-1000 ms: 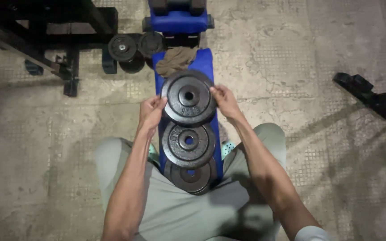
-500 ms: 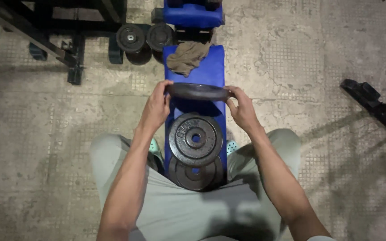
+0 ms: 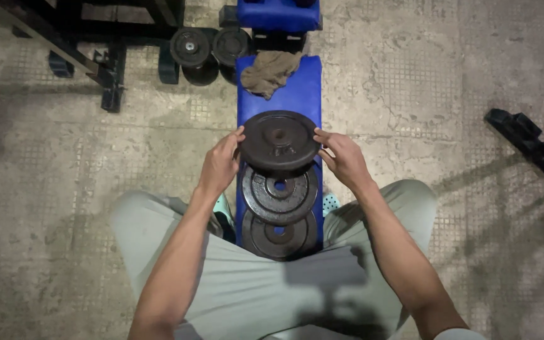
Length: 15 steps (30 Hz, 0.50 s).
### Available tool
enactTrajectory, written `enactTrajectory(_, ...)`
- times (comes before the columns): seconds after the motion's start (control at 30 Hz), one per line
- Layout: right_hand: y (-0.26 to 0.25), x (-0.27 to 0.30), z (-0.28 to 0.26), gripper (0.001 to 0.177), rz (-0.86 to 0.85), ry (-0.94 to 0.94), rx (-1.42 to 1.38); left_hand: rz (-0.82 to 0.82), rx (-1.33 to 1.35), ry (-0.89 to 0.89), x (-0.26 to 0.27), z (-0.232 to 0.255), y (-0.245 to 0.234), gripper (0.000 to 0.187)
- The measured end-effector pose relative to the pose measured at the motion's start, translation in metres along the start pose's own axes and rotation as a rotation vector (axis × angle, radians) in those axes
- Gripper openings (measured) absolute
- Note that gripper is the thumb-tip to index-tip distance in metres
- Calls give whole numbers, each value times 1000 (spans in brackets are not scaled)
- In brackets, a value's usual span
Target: Cleaning and organizing weight plates in a gym setting.
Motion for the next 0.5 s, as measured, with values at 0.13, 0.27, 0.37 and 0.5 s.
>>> enactTrajectory(0.13,7,10,3,39,42,-40,64,9,-10,14,9,-6,10,58)
enactTrajectory(0.27,8,10,-1,41,61,-77,106,36,-52,59,12,-13,13,54)
enactTrajectory(0.37,5,11,-5,42,84,-89,140,49,-49,83,12,-9,12,51)
enactTrajectory(0.5,10,13,-2,40,93,-96,163,44,-19,70,10,-7,12,53)
Point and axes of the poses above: each hand's wrist, its own x-axis away from the middle knuckle, its own y-axis out of the palm, z = x × y, the point moved 6 cm from there along -x, towards the middle knuckle, and after that the axes turned 5 degrees about -z, right-handed, at the moved point
